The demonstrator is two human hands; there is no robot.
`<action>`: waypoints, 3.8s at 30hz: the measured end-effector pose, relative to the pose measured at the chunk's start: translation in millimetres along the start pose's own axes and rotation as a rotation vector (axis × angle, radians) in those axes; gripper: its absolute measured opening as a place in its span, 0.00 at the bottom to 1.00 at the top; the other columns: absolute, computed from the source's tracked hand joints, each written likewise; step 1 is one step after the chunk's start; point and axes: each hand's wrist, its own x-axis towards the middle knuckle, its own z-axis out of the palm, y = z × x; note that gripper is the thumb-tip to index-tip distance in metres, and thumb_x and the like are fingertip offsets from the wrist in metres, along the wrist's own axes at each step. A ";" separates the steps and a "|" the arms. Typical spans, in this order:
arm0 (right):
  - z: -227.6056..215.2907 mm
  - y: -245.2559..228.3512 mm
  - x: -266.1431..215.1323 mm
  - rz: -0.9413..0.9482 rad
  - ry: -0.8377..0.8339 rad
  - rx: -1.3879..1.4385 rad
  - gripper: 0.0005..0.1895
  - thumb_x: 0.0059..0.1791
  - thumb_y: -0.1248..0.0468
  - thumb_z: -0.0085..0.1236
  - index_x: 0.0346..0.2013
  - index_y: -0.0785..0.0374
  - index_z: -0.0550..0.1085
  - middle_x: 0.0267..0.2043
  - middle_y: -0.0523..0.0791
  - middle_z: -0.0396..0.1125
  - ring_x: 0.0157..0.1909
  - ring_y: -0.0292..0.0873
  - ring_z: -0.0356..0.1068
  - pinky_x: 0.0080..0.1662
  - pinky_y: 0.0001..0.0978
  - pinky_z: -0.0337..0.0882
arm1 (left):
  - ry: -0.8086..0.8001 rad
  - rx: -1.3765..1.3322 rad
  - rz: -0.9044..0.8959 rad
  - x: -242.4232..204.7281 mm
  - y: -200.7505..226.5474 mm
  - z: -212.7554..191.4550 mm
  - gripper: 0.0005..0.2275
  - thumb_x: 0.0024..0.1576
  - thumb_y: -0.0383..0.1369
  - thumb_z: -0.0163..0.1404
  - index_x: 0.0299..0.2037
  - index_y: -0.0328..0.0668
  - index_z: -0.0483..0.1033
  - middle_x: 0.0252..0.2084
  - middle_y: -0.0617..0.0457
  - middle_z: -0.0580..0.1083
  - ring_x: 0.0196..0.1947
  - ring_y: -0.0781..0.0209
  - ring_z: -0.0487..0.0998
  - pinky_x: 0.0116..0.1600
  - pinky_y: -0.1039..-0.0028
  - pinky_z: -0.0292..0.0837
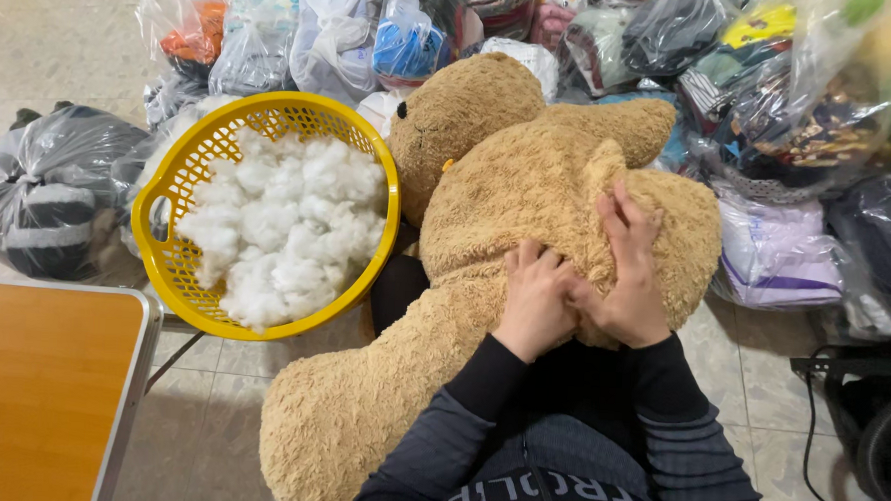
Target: The person sits on the floor and repeatedly takes handfuls of white stuffing from a yellow basket, then pushes the stuffing into an opening on the teddy bear's back. They continue this process, occasionally adjusting the bear's position, until the basket is nearly empty.
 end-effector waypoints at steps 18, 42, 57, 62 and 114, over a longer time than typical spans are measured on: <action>16.9 -0.6 -0.4 0.027 0.038 -0.180 0.19 0.61 0.51 0.41 0.58 0.49 0.78 0.70 0.46 0.64 0.76 0.52 0.56 0.75 0.63 0.22 | 0.008 -0.018 0.087 -0.8 -4.3 -17.4 0.03 0.49 0.30 0.57 0.32 0.44 0.79 0.35 0.56 0.77 0.46 0.54 0.70 0.56 0.60 0.57; 6.2 30.6 -8.3 0.094 0.095 -0.275 0.33 0.45 0.80 0.44 0.59 0.51 0.76 0.72 0.48 0.61 0.78 0.58 0.53 0.77 0.57 0.47 | 0.305 -0.003 -0.114 -9.6 -27.4 -97.2 0.06 0.45 0.21 0.56 0.29 0.43 0.78 0.32 0.58 0.77 0.40 0.58 0.70 0.53 0.64 0.55; 7.5 -11.0 -0.3 -0.056 0.113 -0.336 0.19 0.56 0.58 0.56 0.61 0.54 0.74 0.68 0.46 0.67 0.76 0.55 0.59 0.76 0.63 0.27 | 0.169 -0.377 -0.296 -12.9 -57.2 -102.2 0.13 0.49 0.18 0.51 0.44 0.37 0.77 0.38 0.50 0.74 0.40 0.55 0.72 0.46 0.68 0.69; 8.2 -48.1 10.4 -0.228 -0.045 -0.104 0.37 0.45 0.52 0.65 0.65 0.63 0.67 0.63 0.53 0.64 0.66 0.57 0.64 0.71 0.65 0.39 | 0.017 -0.369 -0.301 -15.0 -53.5 -96.4 0.13 0.52 0.21 0.59 0.46 0.36 0.77 0.41 0.45 0.73 0.42 0.50 0.73 0.48 0.65 0.71; -12.7 -21.1 13.7 -0.135 0.009 -0.104 0.18 0.57 0.59 0.55 0.61 0.61 0.74 0.62 0.48 0.70 0.71 0.52 0.64 0.77 0.51 0.48 | -0.059 -0.035 -0.014 3.6 0.9 -55.9 0.10 0.52 0.36 0.61 0.42 0.44 0.81 0.38 0.57 0.80 0.41 0.56 0.72 0.51 0.65 0.61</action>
